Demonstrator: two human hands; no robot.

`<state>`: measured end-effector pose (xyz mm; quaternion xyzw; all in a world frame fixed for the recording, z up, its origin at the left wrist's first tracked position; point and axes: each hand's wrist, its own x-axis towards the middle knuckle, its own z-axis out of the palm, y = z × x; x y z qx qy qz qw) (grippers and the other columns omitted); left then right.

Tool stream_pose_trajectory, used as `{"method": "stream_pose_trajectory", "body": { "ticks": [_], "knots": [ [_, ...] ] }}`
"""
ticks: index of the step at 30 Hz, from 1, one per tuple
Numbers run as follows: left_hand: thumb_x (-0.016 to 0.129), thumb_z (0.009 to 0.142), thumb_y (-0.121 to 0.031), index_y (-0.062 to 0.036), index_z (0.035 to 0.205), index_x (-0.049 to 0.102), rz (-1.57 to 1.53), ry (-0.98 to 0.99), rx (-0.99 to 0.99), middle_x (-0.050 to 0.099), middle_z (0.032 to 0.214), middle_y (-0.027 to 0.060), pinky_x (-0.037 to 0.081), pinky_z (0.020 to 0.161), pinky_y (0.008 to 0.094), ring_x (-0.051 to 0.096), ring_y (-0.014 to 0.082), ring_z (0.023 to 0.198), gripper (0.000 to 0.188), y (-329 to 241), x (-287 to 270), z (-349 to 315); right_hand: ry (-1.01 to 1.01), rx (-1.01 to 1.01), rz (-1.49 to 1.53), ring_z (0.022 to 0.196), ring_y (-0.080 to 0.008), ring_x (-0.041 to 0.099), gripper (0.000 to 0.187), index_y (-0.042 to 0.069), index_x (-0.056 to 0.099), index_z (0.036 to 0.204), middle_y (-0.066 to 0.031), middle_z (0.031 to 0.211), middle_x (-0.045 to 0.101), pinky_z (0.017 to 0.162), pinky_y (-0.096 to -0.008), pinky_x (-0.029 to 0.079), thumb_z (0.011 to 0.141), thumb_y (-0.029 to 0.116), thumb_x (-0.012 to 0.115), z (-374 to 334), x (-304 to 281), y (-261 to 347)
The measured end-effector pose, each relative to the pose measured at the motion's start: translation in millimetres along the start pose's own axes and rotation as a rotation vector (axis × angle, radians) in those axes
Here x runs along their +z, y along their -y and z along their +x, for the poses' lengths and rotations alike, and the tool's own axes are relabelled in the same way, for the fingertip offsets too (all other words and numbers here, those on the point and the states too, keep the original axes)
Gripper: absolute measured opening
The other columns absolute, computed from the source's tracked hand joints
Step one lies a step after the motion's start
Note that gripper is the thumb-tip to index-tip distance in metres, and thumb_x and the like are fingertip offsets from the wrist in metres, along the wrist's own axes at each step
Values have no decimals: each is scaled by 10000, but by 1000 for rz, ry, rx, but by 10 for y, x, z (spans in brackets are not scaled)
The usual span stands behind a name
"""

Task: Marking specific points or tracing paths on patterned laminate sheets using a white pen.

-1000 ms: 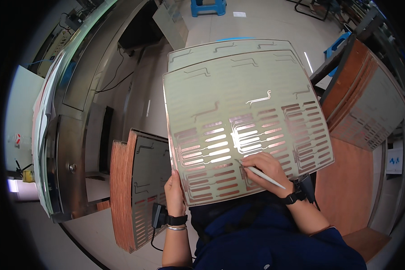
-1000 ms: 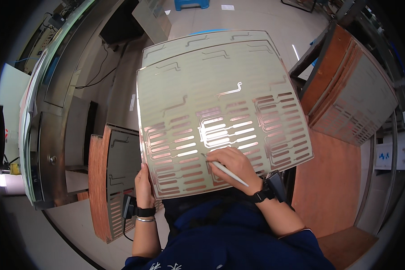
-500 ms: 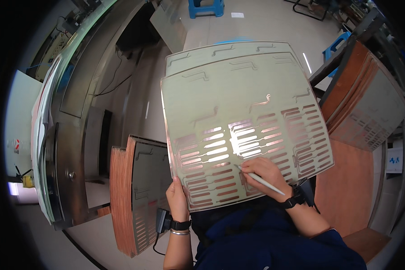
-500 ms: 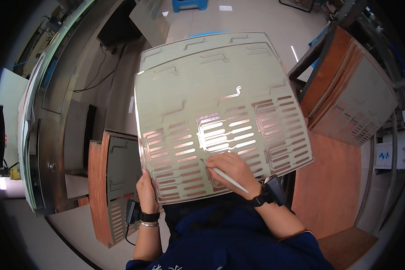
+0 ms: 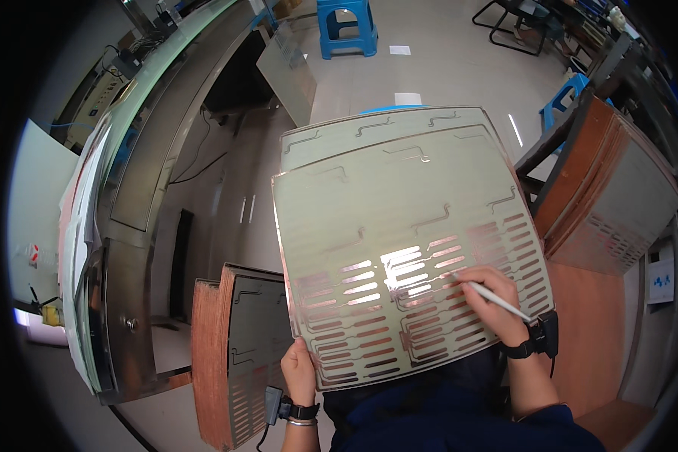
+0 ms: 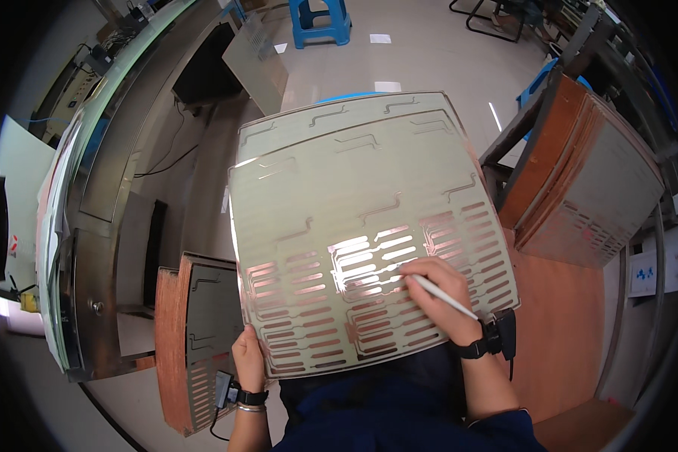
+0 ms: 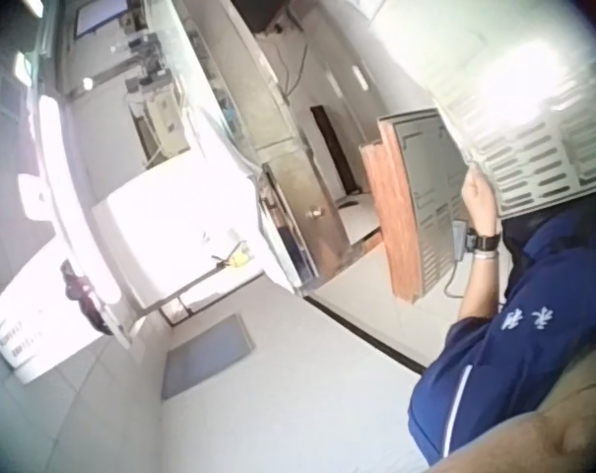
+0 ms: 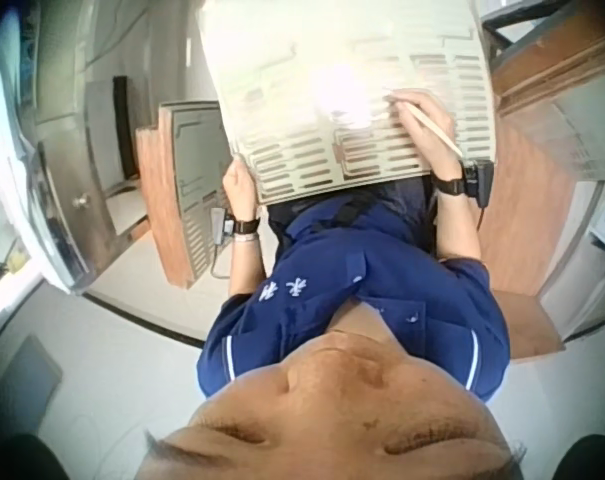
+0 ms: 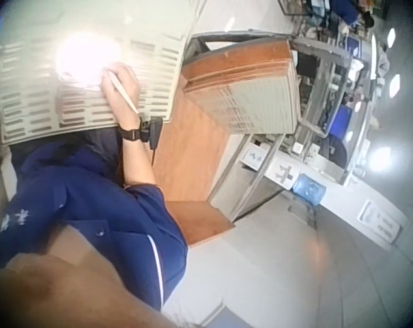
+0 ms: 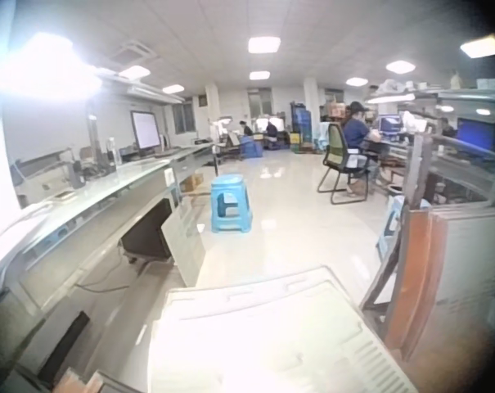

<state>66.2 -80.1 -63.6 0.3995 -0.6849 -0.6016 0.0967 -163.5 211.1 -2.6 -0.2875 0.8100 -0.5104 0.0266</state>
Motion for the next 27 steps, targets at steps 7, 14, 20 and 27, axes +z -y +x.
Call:
{"method": "stream_pose_trajectory", "body": {
  "ticks": [7,14,20,27],
  "knots": [
    [453,1105,-304,-27,928,624,-338,-146,-160,616,784,-13,431,608,233,528,58,667,370,-215,233,-68,8,-37,1,928,-267,693,141,25,726,1014,-125,1025,712,825,-346,555,878,34,690,293,264,-90],
    [458,1103,-279,3,960,635,-358,-254,25,649,858,8,452,670,240,554,56,737,363,-38,368,-36,-16,-69,53,984,-269,695,151,35,733,1020,-127,1061,710,842,-338,555,871,38,712,487,559,-103],
    [452,1102,-284,-41,860,593,-307,-285,26,511,651,-50,338,466,230,427,25,517,371,24,367,-12,-51,-97,47,955,-271,705,164,40,732,1028,-132,1070,711,809,-337,568,866,31,709,531,658,-149],
    [438,1108,-258,-6,871,574,-50,-312,146,578,803,-20,404,656,232,454,43,729,372,243,357,19,-76,-190,-40,920,-271,705,175,50,719,994,-123,1052,708,776,-333,572,830,-9,714,535,667,-26]
  ]
}}
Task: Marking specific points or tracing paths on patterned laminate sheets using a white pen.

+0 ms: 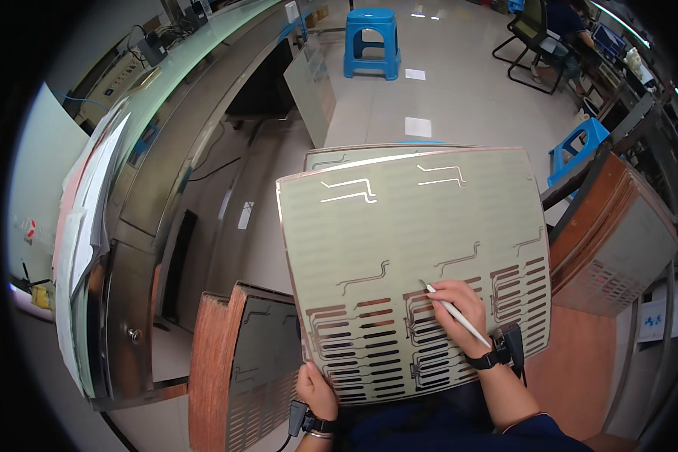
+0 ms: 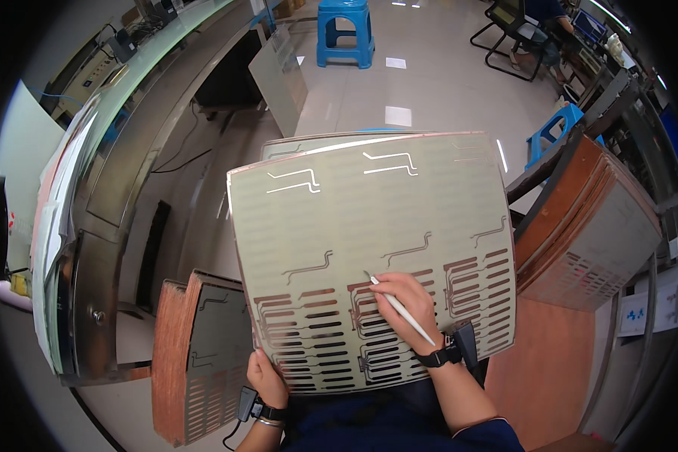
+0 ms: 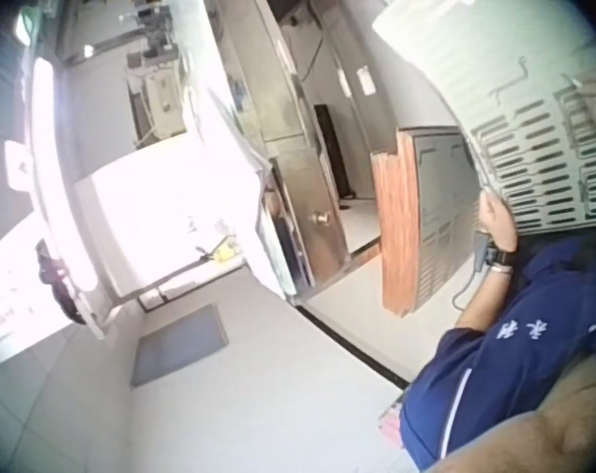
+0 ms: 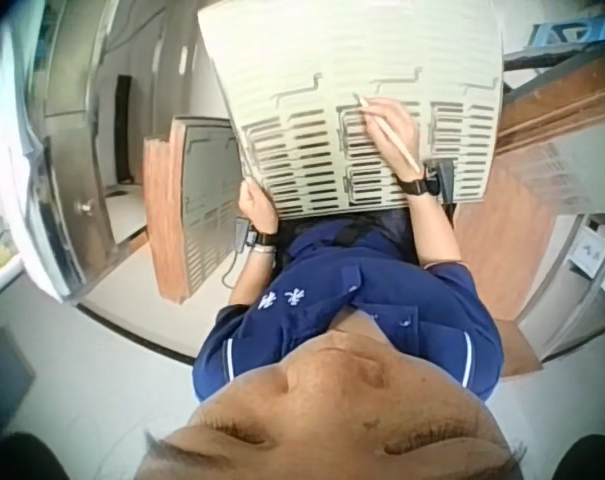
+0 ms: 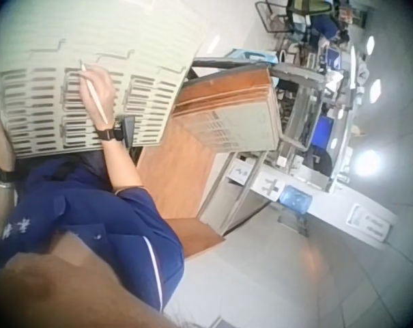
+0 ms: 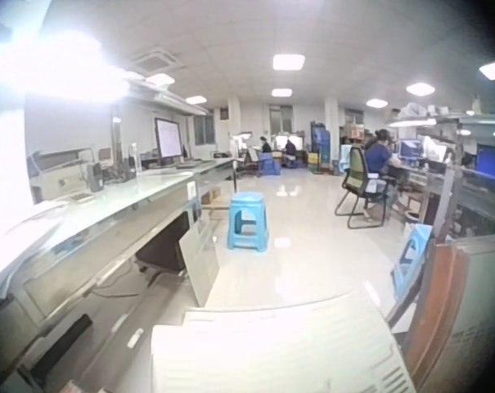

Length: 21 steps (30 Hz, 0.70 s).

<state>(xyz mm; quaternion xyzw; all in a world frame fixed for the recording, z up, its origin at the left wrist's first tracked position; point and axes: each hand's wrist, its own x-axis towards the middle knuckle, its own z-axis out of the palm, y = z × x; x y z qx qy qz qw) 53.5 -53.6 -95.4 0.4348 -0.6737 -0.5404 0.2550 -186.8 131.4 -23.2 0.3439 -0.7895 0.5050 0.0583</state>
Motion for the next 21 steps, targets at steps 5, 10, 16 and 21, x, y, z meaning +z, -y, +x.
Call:
{"method": "stream_pose_trajectory", "body": {
  "ticks": [5,10,16,21],
  "knots": [
    [439,1107,-260,-24,830,535,-67,-27,31,527,749,-39,380,628,235,419,43,703,376,24,38,-2,12,-34,16,912,-273,702,208,45,711,1014,-122,1068,704,775,-332,576,819,-26,719,-15,5,33],
    [443,1106,-268,-35,847,558,-42,-29,46,519,719,-50,381,608,221,418,31,672,366,34,36,8,54,-110,22,934,-274,698,231,39,708,1047,-129,1060,709,791,-340,576,827,-32,707,150,149,106],
    [460,1097,-230,-22,804,536,-192,43,-86,484,652,-36,367,506,235,430,40,557,368,-175,28,-3,149,-159,85,962,-304,685,246,34,699,1095,-134,1059,715,843,-372,562,851,2,687,454,508,118],
    [462,1097,-230,-40,806,546,-252,43,-118,478,614,-45,357,464,223,431,30,505,358,-186,17,-14,214,-184,26,990,-303,674,248,47,705,1093,-111,1054,723,897,-395,530,846,23,694,507,633,71]
  ]
}}
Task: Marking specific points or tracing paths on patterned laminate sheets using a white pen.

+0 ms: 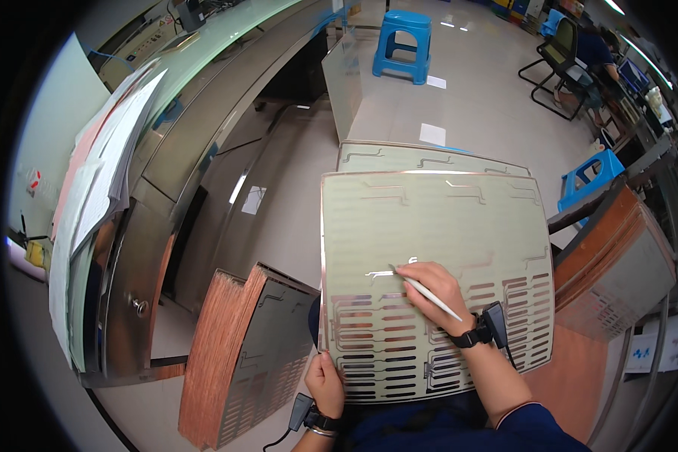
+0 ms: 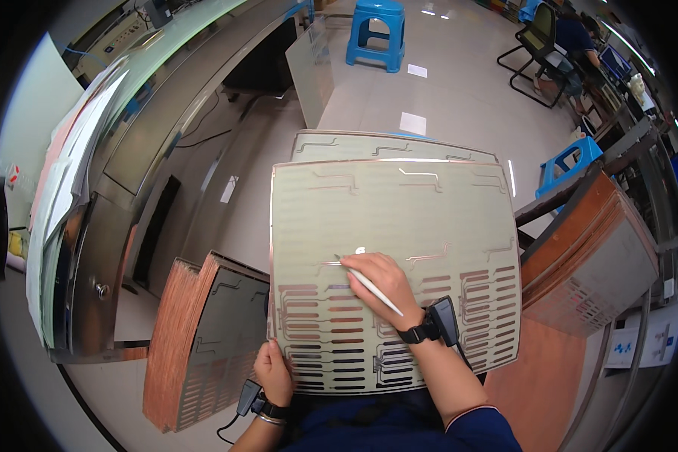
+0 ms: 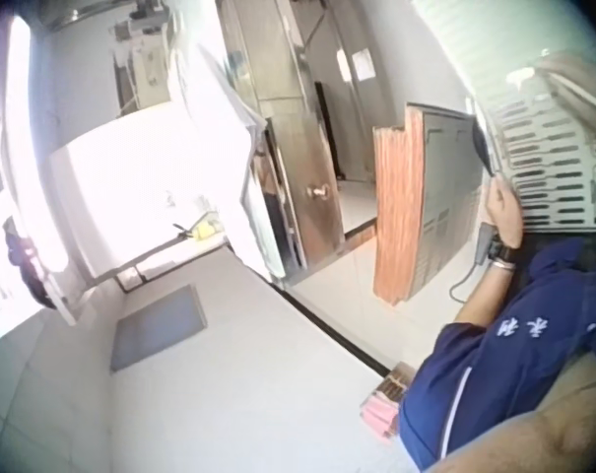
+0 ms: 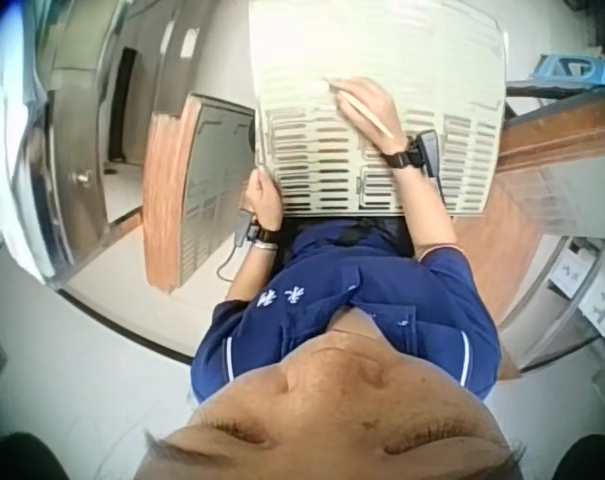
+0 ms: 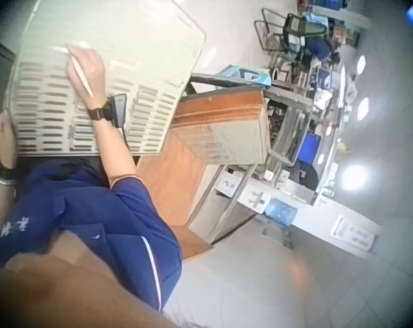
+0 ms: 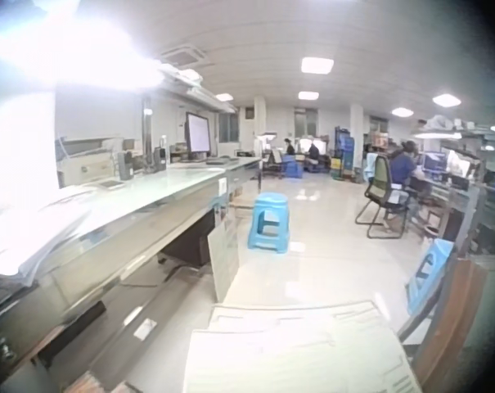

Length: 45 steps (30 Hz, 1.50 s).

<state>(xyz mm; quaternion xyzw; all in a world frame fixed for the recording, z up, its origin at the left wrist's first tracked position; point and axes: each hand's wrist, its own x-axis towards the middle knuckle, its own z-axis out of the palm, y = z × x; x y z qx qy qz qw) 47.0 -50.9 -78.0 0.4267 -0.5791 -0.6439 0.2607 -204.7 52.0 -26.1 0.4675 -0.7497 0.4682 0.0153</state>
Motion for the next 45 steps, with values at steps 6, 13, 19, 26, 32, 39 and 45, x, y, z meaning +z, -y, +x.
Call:
{"method": "stream_pose_trajectory", "body": {
  "ticks": [6,13,19,26,32,39,45],
  "knots": [
    [469,1093,-220,-38,793,543,77,-4,26,473,597,-41,356,463,230,436,38,505,359,-25,0,6,-27,0,-30,985,-296,675,242,55,717,1068,-104,1041,725,898,-389,529,829,21,706,3,33,-1],
    [494,1078,-176,-6,792,550,132,-41,97,484,625,-14,347,494,266,422,63,543,338,167,-32,20,-39,12,-28,987,-294,675,248,53,718,1061,-106,1054,720,901,-387,527,817,9,709,18,50,-5],
    [490,1078,-175,7,825,580,116,-38,73,491,636,-13,354,500,265,431,66,552,325,114,-23,-3,-43,9,-61,988,-294,685,264,22,724,1061,-133,1054,720,873,-369,549,809,-45,686,26,52,4],
    [478,1085,-188,-9,828,579,56,-26,63,479,614,-30,341,467,240,427,46,516,330,20,18,1,-28,18,-27,989,-299,680,246,51,718,1054,-114,1054,721,900,-388,533,816,-9,692,12,31,-16],
    [477,1089,-196,-18,817,569,68,-25,82,481,609,-41,340,463,228,425,36,509,338,33,10,-4,-49,52,-19,985,-301,682,241,51,719,1044,-114,1044,722,900,-387,537,812,-11,687,17,57,-15],
    [477,1088,-194,-21,799,559,103,-41,111,476,603,-40,340,465,233,426,39,509,347,120,-8,16,-37,29,8,985,-303,684,241,50,719,1037,-116,1040,721,899,-388,539,807,-13,688,28,26,-19],
    [473,1089,-197,-24,786,547,73,-26,48,478,604,-38,337,461,236,425,38,509,357,5,15,-10,-57,75,2,975,-295,689,231,45,714,1027,-110,1015,724,888,-385,543,807,-20,685,30,76,-37]
  ]
}}
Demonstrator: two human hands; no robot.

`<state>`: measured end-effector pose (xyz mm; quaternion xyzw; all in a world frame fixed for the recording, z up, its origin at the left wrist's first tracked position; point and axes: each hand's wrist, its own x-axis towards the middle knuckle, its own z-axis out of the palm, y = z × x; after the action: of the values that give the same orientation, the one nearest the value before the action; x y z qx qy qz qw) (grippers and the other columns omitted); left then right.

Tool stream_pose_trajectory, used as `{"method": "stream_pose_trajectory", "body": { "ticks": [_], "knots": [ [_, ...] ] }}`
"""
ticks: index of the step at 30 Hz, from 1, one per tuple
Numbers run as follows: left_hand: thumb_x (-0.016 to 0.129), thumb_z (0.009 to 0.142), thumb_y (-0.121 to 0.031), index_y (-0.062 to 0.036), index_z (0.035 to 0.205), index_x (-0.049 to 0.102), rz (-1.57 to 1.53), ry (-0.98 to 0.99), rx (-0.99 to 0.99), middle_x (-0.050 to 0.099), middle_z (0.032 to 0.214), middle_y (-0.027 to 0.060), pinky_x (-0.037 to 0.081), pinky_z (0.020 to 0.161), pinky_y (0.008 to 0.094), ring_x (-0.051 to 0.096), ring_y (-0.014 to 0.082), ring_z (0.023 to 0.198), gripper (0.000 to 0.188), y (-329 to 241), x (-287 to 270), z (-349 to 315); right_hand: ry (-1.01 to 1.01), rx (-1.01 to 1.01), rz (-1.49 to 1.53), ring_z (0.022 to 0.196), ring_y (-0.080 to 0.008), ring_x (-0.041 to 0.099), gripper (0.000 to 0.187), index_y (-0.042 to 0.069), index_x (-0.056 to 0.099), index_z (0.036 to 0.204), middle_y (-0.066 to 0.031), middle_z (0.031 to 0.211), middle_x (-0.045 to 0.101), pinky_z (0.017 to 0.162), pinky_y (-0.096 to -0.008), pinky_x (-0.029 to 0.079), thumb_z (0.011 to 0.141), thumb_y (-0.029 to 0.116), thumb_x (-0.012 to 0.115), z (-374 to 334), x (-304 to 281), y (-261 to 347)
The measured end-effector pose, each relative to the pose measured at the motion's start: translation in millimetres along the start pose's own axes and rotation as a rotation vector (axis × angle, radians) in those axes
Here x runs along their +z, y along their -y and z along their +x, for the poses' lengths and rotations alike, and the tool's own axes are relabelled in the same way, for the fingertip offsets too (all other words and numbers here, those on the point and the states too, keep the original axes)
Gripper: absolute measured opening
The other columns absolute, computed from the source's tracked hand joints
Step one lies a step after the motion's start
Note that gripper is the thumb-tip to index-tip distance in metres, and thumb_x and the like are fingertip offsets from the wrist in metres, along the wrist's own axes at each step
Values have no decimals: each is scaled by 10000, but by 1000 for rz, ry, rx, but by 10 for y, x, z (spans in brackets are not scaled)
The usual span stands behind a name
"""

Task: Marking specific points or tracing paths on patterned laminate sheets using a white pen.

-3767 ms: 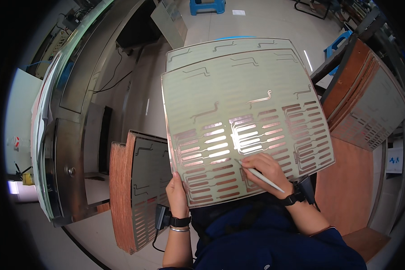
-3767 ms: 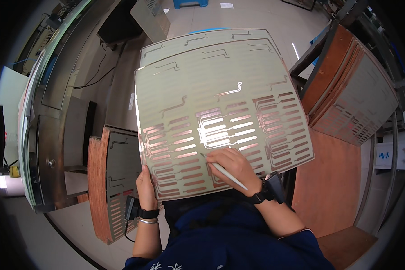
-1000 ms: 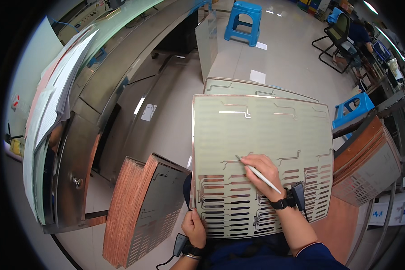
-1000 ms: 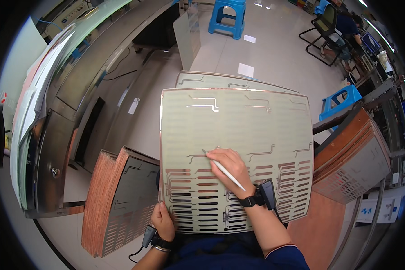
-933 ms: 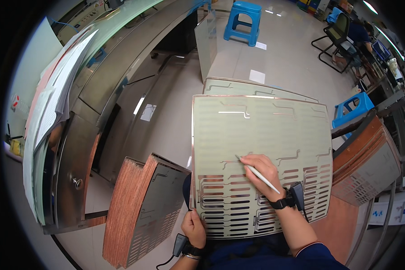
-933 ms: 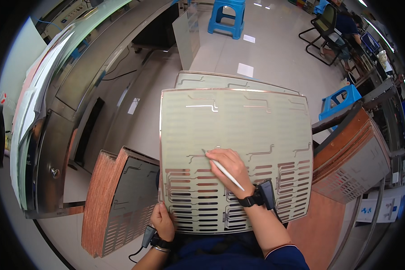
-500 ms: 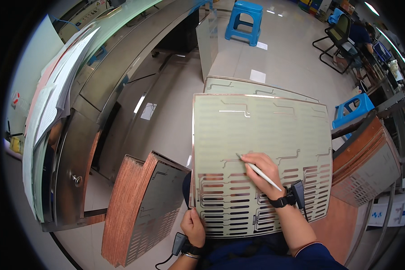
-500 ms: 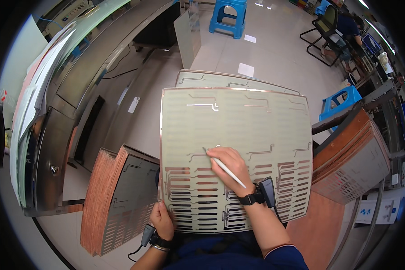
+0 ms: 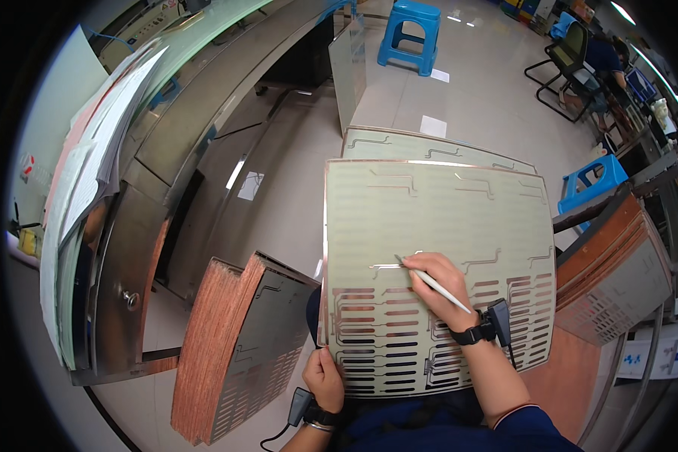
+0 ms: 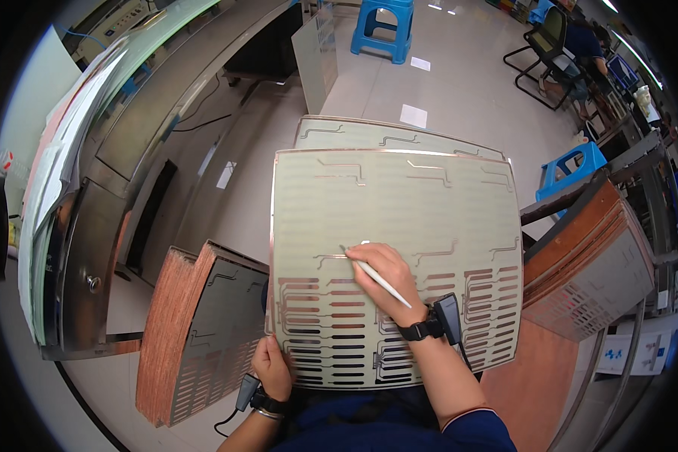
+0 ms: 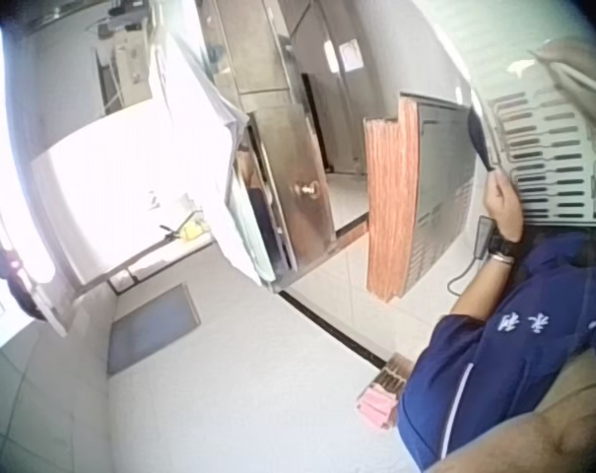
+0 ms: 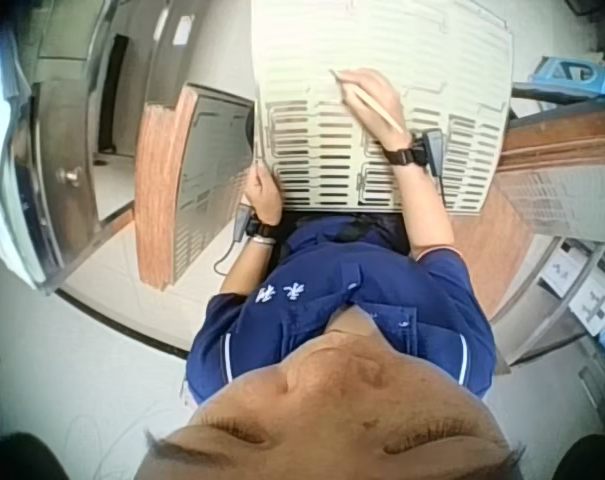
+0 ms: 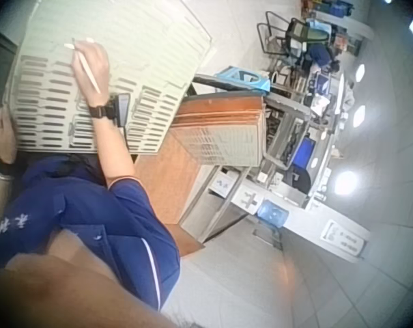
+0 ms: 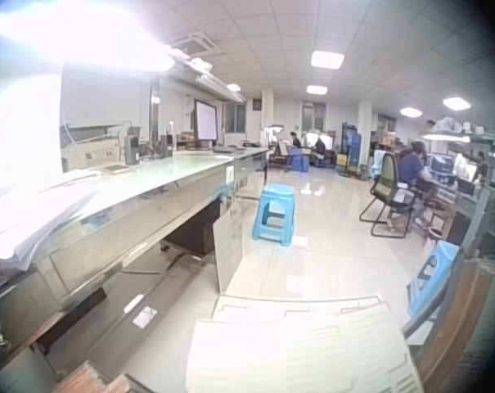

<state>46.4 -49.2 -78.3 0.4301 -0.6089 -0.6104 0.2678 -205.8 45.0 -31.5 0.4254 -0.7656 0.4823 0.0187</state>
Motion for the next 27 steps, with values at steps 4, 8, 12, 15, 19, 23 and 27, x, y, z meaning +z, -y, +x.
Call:
{"method": "stream_pose_trajectory", "body": {
  "ticks": [4,8,12,15,19,23,27],
  "knots": [
    [476,1089,-200,-31,779,529,-6,10,-42,475,609,-42,336,461,234,421,36,512,358,-1,-35,-12,8,35,21,969,-286,693,221,42,715,1023,-108,1006,725,873,-374,548,814,-20,683,6,49,-27],
    [489,1086,-208,-36,786,528,-80,59,-141,472,614,-48,338,473,230,421,34,527,348,-50,-52,-9,40,85,71,934,-268,705,196,14,723,1033,-126,1017,725,812,-337,567,848,-2,659,-1,32,-102],
    [506,1080,-216,-42,788,526,-70,70,-174,471,623,-50,340,487,231,414,33,546,341,-17,-78,8,27,219,94,890,-273,700,193,8,716,1038,-130,993,721,781,-341,559,859,32,648,115,0,-60],
    [510,1078,-214,-41,786,527,-68,75,-185,472,626,-50,338,491,233,410,33,551,340,-33,-72,20,8,193,71,872,-271,698,195,12,716,1042,-132,988,719,773,-338,557,859,38,655,146,29,-111],
    [509,1075,-200,-36,783,535,-23,72,-198,471,626,-51,335,496,236,410,35,555,336,-48,-77,32,-9,148,47,875,-279,699,188,15,717,1036,-132,993,720,779,-341,561,857,42,663,144,43,-146],
    [510,1073,-195,-31,783,540,-23,59,-184,474,628,-51,334,499,236,410,36,558,334,-74,-73,23,-19,165,46,889,-284,703,180,15,716,1027,-136,1001,722,790,-344,565,855,34,668,131,74,-141],
    [502,1079,-227,-61,789,512,-3,58,-160,465,597,-45,318,434,230,402,37,487,334,44,-86,1,-31,175,37,893,-284,704,188,14,716,1030,-136,1004,722,795,-337,566,848,5,668,112,79,-134]
  ]
}}
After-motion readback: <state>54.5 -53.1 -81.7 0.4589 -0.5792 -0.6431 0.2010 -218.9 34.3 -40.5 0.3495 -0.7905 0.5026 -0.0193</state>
